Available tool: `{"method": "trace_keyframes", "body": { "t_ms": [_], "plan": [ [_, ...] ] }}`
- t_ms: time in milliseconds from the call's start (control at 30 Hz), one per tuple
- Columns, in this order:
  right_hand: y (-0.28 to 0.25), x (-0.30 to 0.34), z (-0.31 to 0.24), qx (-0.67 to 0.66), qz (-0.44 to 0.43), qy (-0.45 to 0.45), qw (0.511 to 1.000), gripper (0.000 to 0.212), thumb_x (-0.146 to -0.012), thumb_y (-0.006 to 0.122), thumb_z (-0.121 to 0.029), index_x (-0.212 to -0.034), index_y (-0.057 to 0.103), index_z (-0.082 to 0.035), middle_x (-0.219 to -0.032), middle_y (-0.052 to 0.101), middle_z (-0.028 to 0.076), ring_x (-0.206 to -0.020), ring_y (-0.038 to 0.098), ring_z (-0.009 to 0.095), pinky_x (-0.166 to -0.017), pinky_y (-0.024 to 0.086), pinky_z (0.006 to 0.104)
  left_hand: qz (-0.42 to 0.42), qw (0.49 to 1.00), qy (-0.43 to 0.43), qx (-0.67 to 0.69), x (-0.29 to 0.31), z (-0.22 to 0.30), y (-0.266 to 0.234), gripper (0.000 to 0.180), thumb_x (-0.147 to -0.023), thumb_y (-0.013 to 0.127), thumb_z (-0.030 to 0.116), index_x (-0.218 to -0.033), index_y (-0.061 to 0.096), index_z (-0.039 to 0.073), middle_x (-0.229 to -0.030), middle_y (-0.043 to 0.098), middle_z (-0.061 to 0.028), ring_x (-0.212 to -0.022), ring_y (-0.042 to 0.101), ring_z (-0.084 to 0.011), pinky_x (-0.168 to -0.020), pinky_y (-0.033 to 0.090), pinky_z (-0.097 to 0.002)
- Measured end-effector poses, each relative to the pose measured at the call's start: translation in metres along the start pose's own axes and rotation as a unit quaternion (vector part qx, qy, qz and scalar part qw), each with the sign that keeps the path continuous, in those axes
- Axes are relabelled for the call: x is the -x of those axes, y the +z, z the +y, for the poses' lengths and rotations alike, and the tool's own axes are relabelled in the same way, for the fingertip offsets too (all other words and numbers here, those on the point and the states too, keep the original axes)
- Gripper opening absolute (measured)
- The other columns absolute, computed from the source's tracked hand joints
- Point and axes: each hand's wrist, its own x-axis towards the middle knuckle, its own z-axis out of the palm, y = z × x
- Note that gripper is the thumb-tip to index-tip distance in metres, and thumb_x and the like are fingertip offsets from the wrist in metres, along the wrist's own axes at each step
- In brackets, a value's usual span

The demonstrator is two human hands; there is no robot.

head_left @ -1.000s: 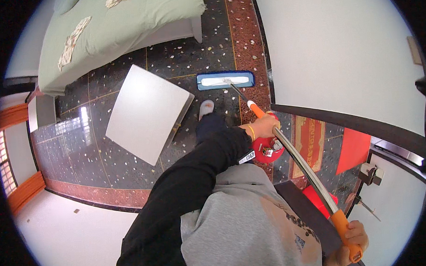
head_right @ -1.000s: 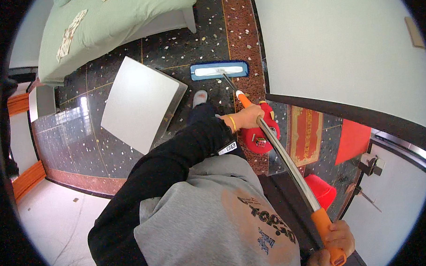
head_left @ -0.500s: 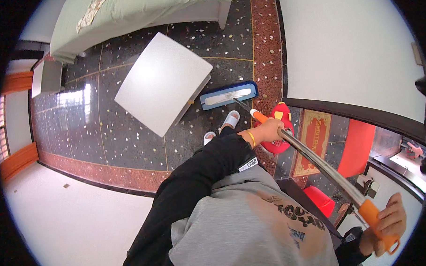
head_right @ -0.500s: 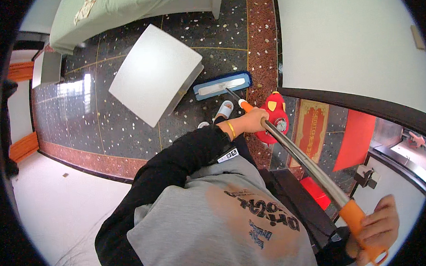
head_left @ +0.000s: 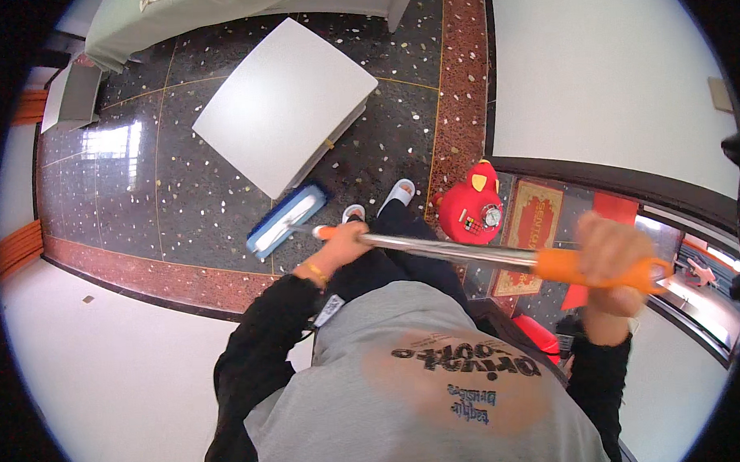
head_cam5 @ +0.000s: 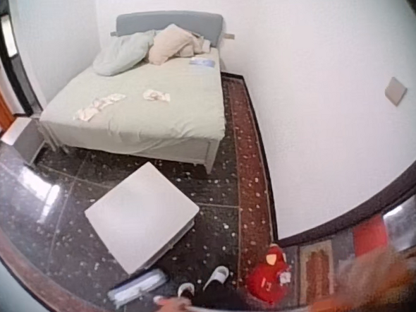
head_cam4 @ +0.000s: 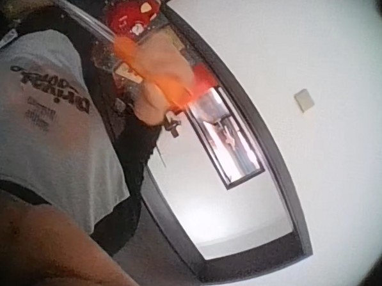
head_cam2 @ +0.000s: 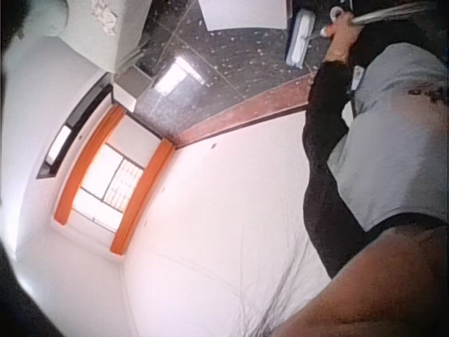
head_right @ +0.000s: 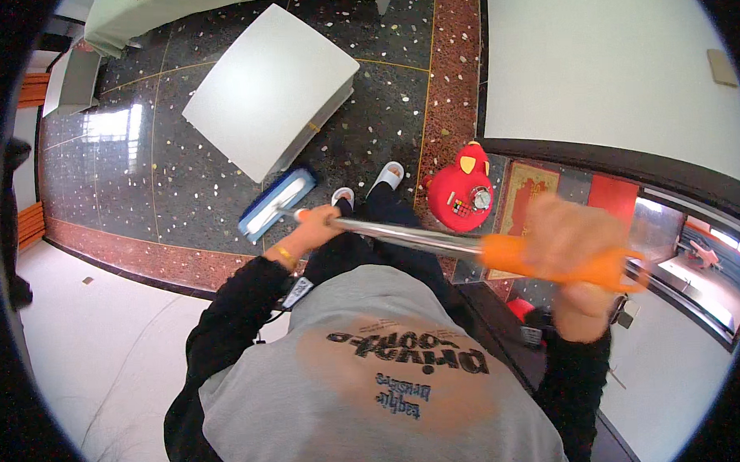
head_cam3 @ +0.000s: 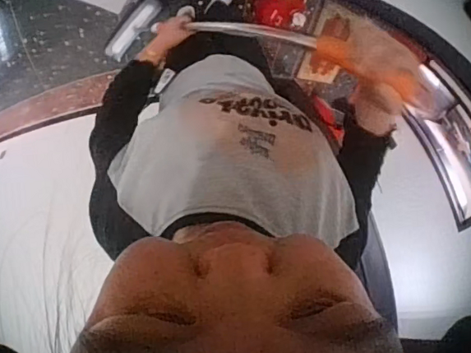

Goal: The person mops a tiled floor in a bedroom using a flat mop. They move around a bed, a small white table, and a red toy, then pick up the white table and place it against the wall.

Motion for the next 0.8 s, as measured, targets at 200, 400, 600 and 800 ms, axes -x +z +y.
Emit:
{"method": "trace_keyframes", "body": {
  "t_ms": [200,400,600,800],
  "plan": [
    [0.062,0.02,0.071,-0.16,-0.11,0.157,0.968,0.012,-0.07,0.061,-0.002,-0.082,0.058,-0.001,-0.084,0.06,0.01,-0.085,0.058,0.024,-0.08,0.044,0.0377,0.091,0.973,-0.144,-0.154,0.1,-0.087,-0.008,0.019,-0.064,0.064,0.017,-0.066,0.052,0.003,-0.069,0.054,-0.0174,-0.072,0.054,-0.0372,-0.059,0.041,-0.0413],
    [0.024,0.061,0.05,-0.12,-0.143,0.136,0.973,0.013,-0.067,0.058,0.001,-0.079,0.056,-0.002,-0.086,0.059,0.012,-0.083,0.058,0.028,-0.079,0.045,0.0395,0.104,0.982,-0.12,-0.104,0.1,-0.061,0.03,0.018,-0.065,0.06,0.014,-0.063,0.048,0.001,-0.067,0.052,-0.0192,-0.07,0.051,-0.0392,-0.06,0.04,-0.0433],
    [-0.074,0.128,-0.037,-0.05,0.081,0.101,0.99,0.006,-0.07,0.059,-0.009,-0.074,0.056,-0.006,-0.072,0.062,0.009,-0.07,0.06,0.025,-0.068,0.044,0.0361,-0.143,0.987,0.011,-0.078,-0.018,0.057,0.09,0.015,-0.068,0.061,0.011,-0.075,0.05,0.004,-0.071,0.053,-0.0169,-0.075,0.053,-0.0367,-0.065,0.041,-0.0425],
    [-0.13,0.198,-0.131,0.144,0.047,-0.027,0.988,0.014,-0.07,0.063,-0.021,-0.072,0.053,-0.012,-0.066,0.064,-0.001,-0.062,0.063,0.017,-0.061,0.04,0.0315,-0.277,0.932,0.22,-0.079,-0.12,0.167,0.158,0.032,-0.068,0.063,0.004,-0.098,0.051,0.007,-0.089,0.054,-0.0178,-0.087,0.052,-0.0373,-0.074,0.043,-0.0411]
  ]
}}
